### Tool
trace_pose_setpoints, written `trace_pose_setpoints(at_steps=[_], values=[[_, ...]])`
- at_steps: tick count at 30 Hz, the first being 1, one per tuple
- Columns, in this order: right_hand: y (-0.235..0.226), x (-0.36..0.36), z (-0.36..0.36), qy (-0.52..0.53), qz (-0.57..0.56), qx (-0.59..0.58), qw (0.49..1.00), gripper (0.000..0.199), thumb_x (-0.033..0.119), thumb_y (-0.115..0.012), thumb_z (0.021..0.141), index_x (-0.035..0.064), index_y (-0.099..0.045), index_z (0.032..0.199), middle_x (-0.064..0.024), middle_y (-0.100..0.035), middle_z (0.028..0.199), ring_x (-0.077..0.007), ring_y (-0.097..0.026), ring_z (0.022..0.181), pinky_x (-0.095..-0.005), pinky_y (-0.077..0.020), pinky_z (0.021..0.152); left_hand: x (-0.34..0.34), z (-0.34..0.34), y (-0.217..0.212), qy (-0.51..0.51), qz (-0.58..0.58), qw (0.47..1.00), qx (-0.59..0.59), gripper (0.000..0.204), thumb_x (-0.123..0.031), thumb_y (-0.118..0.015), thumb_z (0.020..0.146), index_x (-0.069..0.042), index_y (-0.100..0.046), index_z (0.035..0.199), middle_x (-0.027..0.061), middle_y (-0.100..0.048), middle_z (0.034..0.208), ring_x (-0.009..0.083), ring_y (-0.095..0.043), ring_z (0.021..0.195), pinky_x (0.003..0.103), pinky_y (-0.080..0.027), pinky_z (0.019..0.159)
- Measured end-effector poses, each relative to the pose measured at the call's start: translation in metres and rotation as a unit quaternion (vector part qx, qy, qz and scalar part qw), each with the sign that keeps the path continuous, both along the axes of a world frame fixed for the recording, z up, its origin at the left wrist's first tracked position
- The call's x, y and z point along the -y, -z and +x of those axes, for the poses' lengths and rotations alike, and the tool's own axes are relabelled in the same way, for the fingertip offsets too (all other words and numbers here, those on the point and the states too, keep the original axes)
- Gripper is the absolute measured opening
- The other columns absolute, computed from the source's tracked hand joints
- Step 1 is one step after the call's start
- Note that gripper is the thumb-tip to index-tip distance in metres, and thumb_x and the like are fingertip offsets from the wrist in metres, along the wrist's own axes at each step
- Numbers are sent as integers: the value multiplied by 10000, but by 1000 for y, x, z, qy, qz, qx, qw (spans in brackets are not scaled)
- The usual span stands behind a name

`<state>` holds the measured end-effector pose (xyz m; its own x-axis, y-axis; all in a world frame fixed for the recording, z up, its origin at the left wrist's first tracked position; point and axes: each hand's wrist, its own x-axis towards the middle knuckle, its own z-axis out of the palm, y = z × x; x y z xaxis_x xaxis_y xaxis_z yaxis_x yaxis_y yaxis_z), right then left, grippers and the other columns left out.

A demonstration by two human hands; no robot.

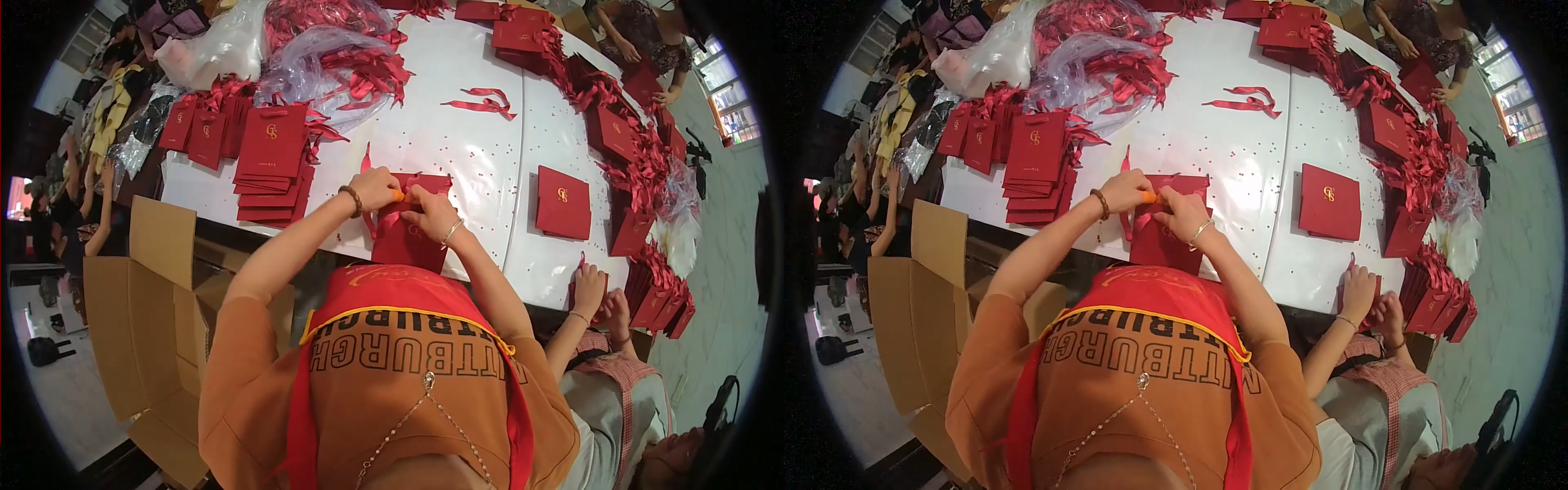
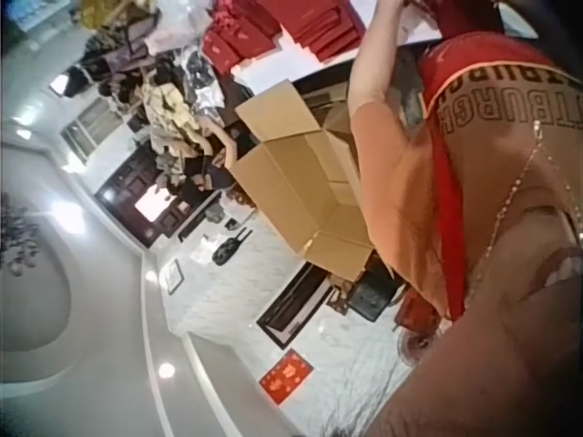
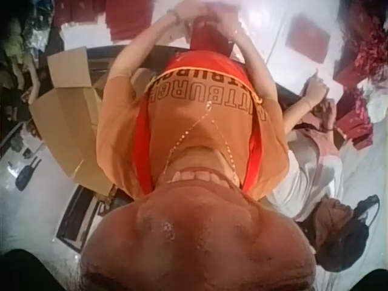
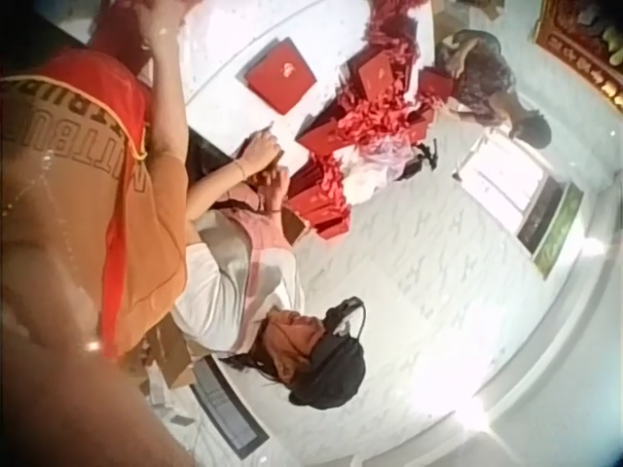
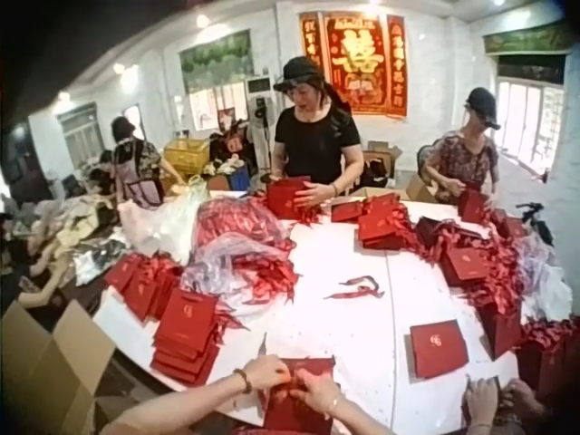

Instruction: Tying red ribbons onto red gift boxes and stacking them.

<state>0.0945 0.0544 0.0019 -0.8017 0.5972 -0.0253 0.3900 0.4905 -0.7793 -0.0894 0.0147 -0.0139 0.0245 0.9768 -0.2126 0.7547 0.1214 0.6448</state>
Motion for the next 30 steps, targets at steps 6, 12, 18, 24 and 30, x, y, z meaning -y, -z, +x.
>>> trace_pose_setpoints(at_steps=[6,12,18,24,30], values=[[-14,17,2,-7,164,81,983,237,288,-631,742,142,-515,889,-54,-610,754,-214,-573,783,-364,-315,687,-36,-15,-18,215,-235,946,64,257,-266,-596,692,-10,-609,718,29,-532,569,125,-467,551,280,-381,548],[-12,16,6,-23,111,45,992,229,299,-630,743,138,-524,868,-35,-608,723,-224,-573,697,-354,-318,666,-42,-14,-8,316,-258,905,124,139,-160,-567,669,-36,-623,698,24,-513,558,132,-473,558,276,-371,555],[-10,9,1,-5,78,28,997,219,270,-644,713,121,-541,835,-68,-603,687,-278,-580,688,-403,-370,642,-39,-7,13,290,-71,954,9,253,-228,-566,684,24,-548,660,154,-557,654,235,-534,590,370,-405,548],[-8,6,0,4,79,-8,997,198,257,-656,714,111,-581,824,-79,-609,672,-269,-584,620,-385,-424,583,-59,1,-21,25,-99,995,5,247,-237,-521,704,-17,-629,737,207,-588,868,331,-571,759,398,-450,689],[39,-14,5,74,1,46,996,285,267,-670,727,72,-564,906,-104,-645,799,-260,-628,730,-350,-481,625,-32,-44,-7,-118,11,978,-174,351,-347,-462,845,-24,-547,954,208,-587,922,361,-568,847,443,-443,712]])
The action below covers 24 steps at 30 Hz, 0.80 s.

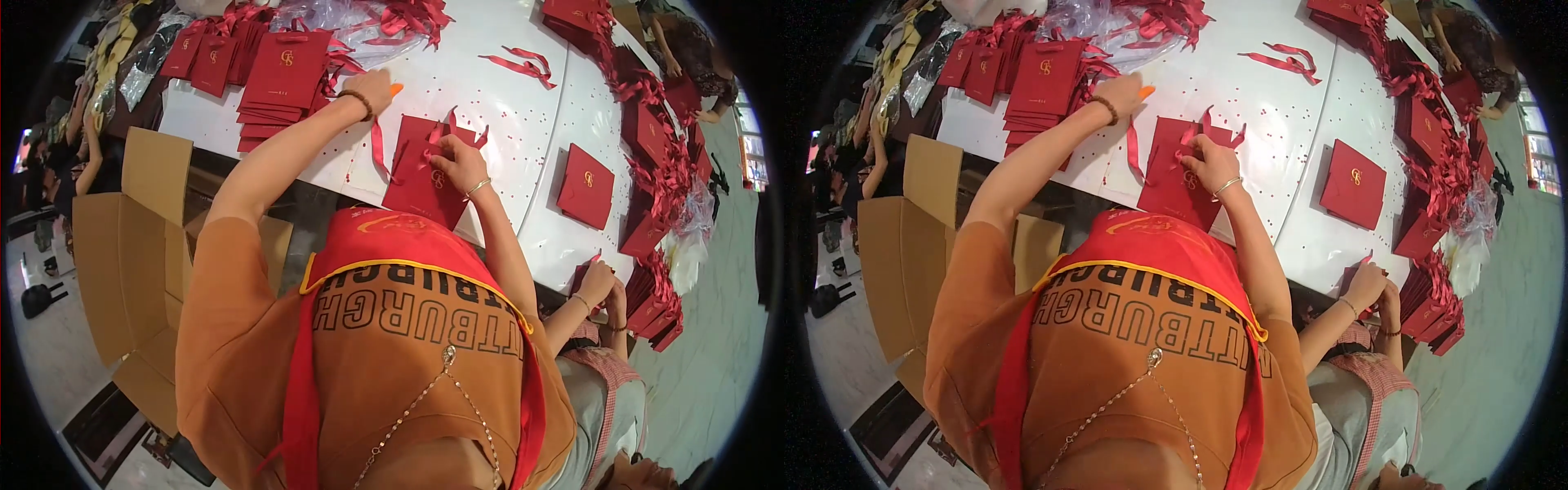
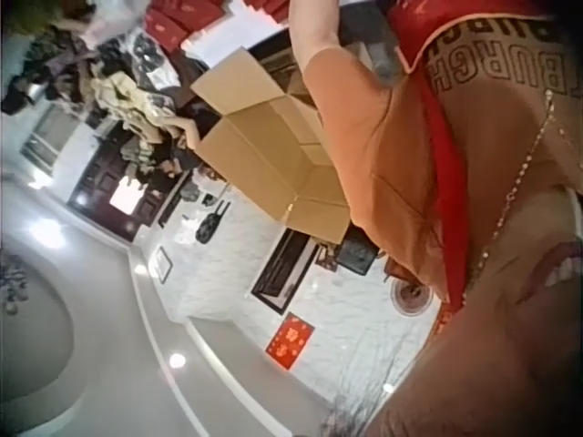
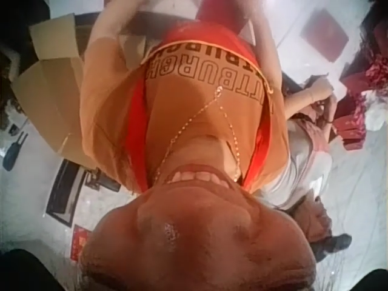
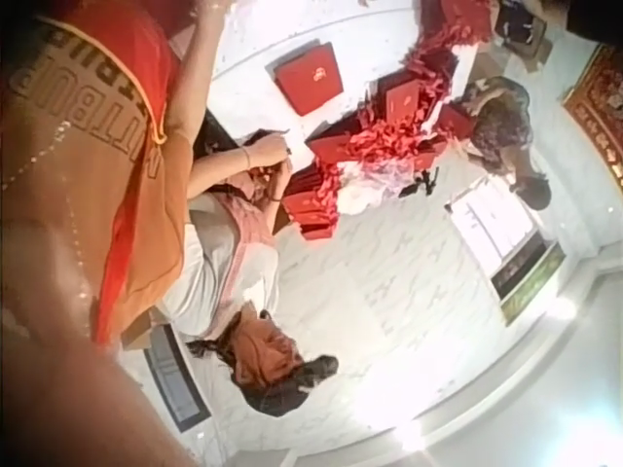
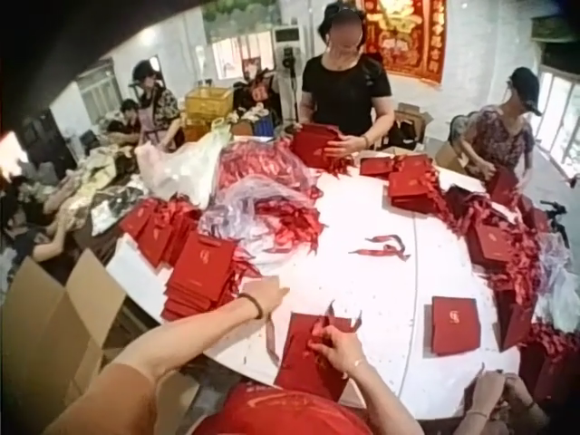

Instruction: Tying red ribbons onto red gift boxes and stacking them.

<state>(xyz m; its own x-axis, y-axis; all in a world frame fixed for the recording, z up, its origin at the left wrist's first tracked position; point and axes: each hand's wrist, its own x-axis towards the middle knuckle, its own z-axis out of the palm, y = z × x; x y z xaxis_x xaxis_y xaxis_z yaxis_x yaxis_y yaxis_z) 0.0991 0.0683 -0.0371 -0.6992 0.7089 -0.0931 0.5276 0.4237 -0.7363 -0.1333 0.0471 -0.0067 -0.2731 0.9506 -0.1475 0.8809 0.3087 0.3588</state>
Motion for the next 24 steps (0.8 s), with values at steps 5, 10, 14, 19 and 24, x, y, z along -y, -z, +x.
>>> trace_pose_setpoints(at_steps=[5,10,14,19,24], values=[[18,-9,0,-15,-68,-35,997,345,251,-682,710,59,-558,968,-131,-633,820,-272,-614,762,-342,-475,652,27,-9,39,-6,-52,998,-40,321,-325,-475,846,-26,-499,961,205,-579,931,398,-561,864,446,-456,705],[12,-11,2,-11,-55,-12,998,363,251,-698,690,67,-553,967,-124,-624,795,-268,-606,733,-344,-466,646,42,-1,23,-69,84,994,2,361,-375,-479,845,-21,-474,911,208,-567,912,387,-559,808,451,-437,673],[15,-10,2,-9,-60,-9,998,366,251,-704,683,71,-547,961,-122,-615,775,-270,-598,719,-346,-460,641,57,6,25,-112,2,988,-103,357,-382,-467,850,-28,-470,899,199,-570,888,383,-565,769,463,-432,658],[13,-10,3,-15,-70,-24,997,369,249,-704,683,64,-541,957,-124,-612,780,-273,-594,727,-344,-460,650,58,-3,41,-60,64,995,-56,241,-219,-497,796,9,-506,872,211,-577,844,381,-575,763,461,-449,668],[16,-11,2,-19,-61,-29,998,369,245,-701,687,59,-539,962,-131,-612,803,-277,-593,738,-345,-460,663,41,7,29,-66,39,994,78,186,-184,-487,767,-16,-550,818,186,-592,833,378,-568,764,455,-433,677]])
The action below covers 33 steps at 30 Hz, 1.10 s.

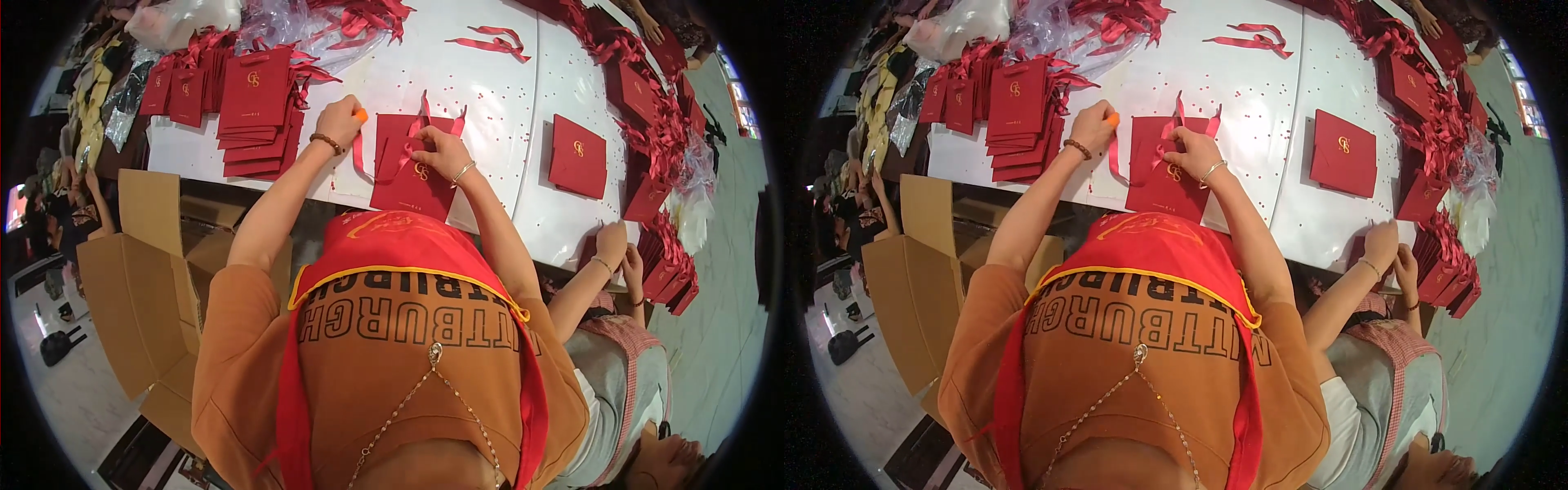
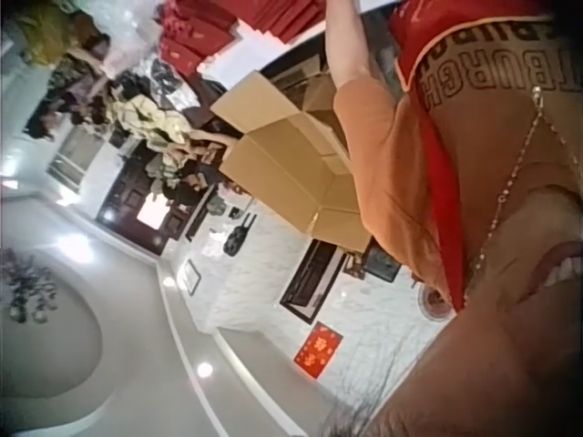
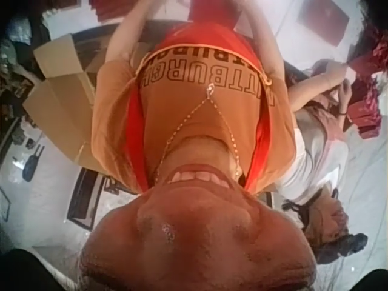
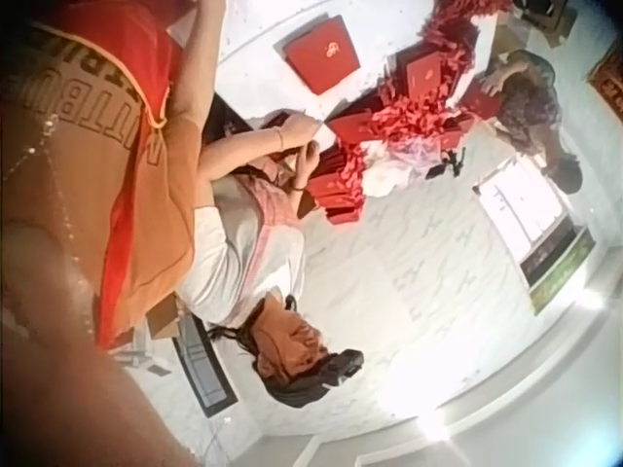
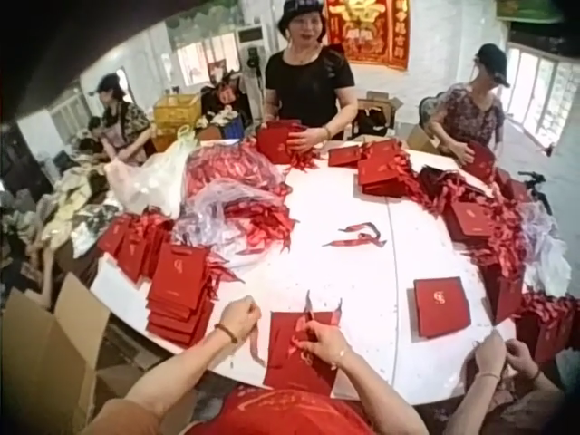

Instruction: Tying red ribbons onto red gift boxes and stacking them.

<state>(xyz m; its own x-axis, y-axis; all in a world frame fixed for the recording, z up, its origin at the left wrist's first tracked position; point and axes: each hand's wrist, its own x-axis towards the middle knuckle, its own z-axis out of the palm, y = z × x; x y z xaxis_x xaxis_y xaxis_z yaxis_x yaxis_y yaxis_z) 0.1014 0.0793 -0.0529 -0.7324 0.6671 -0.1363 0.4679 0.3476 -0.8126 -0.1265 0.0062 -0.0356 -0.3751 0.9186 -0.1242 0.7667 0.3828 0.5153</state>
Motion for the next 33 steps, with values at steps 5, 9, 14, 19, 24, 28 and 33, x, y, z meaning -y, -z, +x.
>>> trace_pose_setpoints(at_steps=[5,9,14,19,24,28,33], values=[[4,2,0,2,23,-46,999,371,252,-704,680,56,-538,948,-128,-615,803,-272,-596,738,-344,-464,665,2,25,-20,-1,-56,989,-136,279,-316,-526,797,-54,-541,889,150,-594,868,319,-576,842,462,-409,719],[-4,1,0,-1,5,19,1000,360,244,-702,682,53,-536,936,-123,-617,803,-270,-598,742,-340,-469,671,8,16,8,24,-17,993,-110,262,-292,-551,799,-31,-545,827,142,-597,832,304,-582,767,405,-436,647],[-4,1,2,-1,-4,-6,1000,360,246,-702,681,52,-532,932,-127,-620,803,-271,-602,743,-341,-468,668,0,20,1,13,17,989,149,163,-162,-613,754,-5,-574,781,111,-613,788,191,-583,689,303,-455,616],[-21,1,1,-18,80,80,993,340,233,-714,657,71,-560,913,-113,-582,857,-271,-558,828,-341,-451,707,-13,63,-9,117,28,969,214,138,-132,-622,704,1,-588,723,83,-620,678,136,-573,620,271,-441,562],[-50,6,33,-11,273,164,948,306,192,-715,642,86,-586,898,-104,-532,878,-280,-505,886,-347,-442,734,-10,61,-7,119,28,978,166,127,-123,-614,696,1,-590,713,94,-607,628,168,-571,570,279,-435,539],[-37,11,51,46,101,88,990,286,157,-706,666,45,-575,895,-100,-557,852,-261,-559,791,-322,-455,699,-14,69,-14,124,10,979,160,112,-131,-597,675,-25,-572,699,130,-607,673,273,-593,638,344,-457,585],[-20,9,52,118,-79,27,989,341,142,-692,686,13,-564,975,-151,-616,786,-277,-591,738,-335,-462,674,-7,98,-28,139,91,975,149,101,-113,-600,706,-27,-569,751,148,-607,695,301,-594,656,372,-457,590]])
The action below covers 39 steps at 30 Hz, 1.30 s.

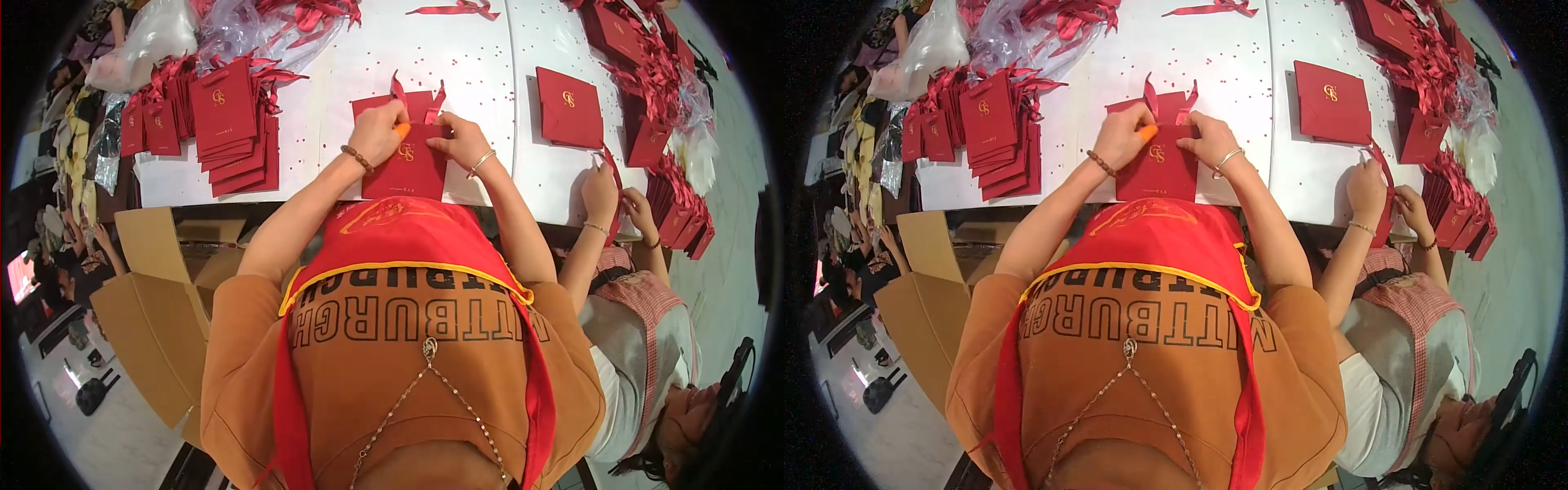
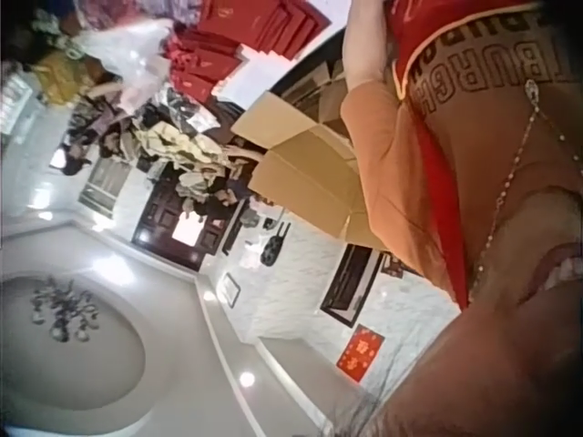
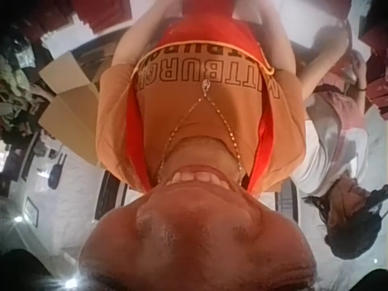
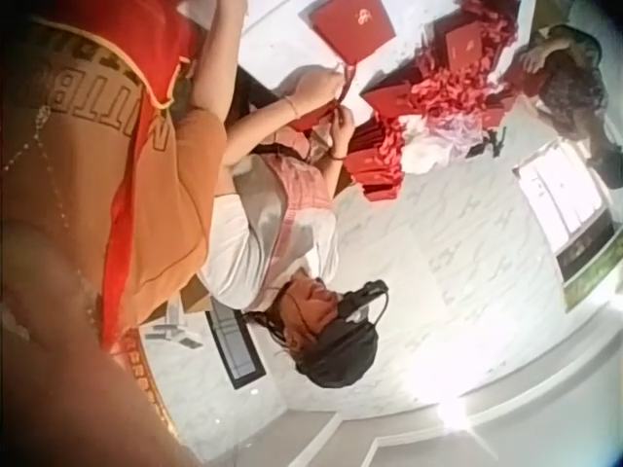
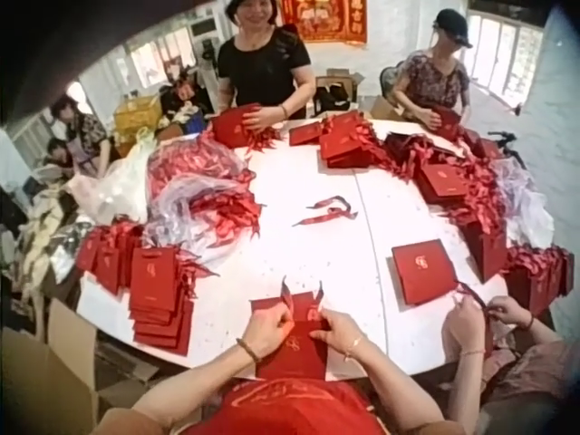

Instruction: Tying red ribbons onto red gift boxes and stacking them.

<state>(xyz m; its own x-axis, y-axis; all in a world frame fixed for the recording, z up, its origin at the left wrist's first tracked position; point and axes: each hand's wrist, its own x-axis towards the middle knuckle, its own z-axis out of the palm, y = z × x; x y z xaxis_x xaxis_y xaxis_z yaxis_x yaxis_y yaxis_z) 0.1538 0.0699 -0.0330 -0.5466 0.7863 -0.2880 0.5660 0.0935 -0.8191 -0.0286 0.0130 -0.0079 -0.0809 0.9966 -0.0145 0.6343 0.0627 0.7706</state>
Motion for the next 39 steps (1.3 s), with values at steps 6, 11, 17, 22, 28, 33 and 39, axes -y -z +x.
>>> trace_pose_setpoints(at_steps=[6,11,17,22,28,33,39], values=[[-5,0,-1,-11,17,-16,1000,333,138,-681,694,17,-583,988,-144,-618,806,-237,-581,715,-312,-459,677,5,20,10,-9,-74,996,38,101,-79,-619,708,-30,-590,791,148,-621,708,264,-619,628,351,-480,567],[2,3,1,6,23,-48,999,319,145,-677,701,27,-592,986,-134,-620,831,-240,-576,737,-304,-456,694,6,19,19,-16,-82,993,89,135,-28,-583,730,-17,-607,862,147,-628,694,225,-628,600,312,-488,513],[0,5,2,20,-7,-65,998,295,138,-666,721,35,-598,989,-124,-615,902,-217,-568,792,-296,-448,730,8,25,13,-56,-44,988,136,157,8,-576,731,9,-590,887,125,-630,685,174,-606,532,280,-481,475],[-3,6,3,23,-43,-84,995,299,126,-654,735,36,-594,1014,-115,-611,950,-211,-568,832,-296,-445,755,2,22,7,-62,-131,969,200,217,14,-579,726,16,-577,943,98,-612,640,140,-585,502,269,-477,452],[-3,5,2,12,-38,-82,996,304,110,-631,750,36,-587,1042,-123,-606,960,-222,-566,838,-295,-443,782,0,23,13,-61,-152,968,191,240,15,-579,719,12,-585,959,79,-597,612,124,-582,500,257,-472,441],[-3,4,6,2,-100,-145,984,277,100,-614,762,37,-598,1032,-88,-602,895,-158,-543,797,-263,-439,742,3,21,9,-67,-144,968,196,243,15,-582,711,8,-595,953,76,-595,602,126,-584,499,257,-472,443],[-6,-2,5,-19,-117,-87,989,261,114,-595,792,55,-599,1046,-4,-560,773,-72,-477,659,-223,-415,599,4,22,8,-46,-136,972,187,272,2,-569,724,21,-576,995,59,-579,591,106,-551,479,237,-454,445]])
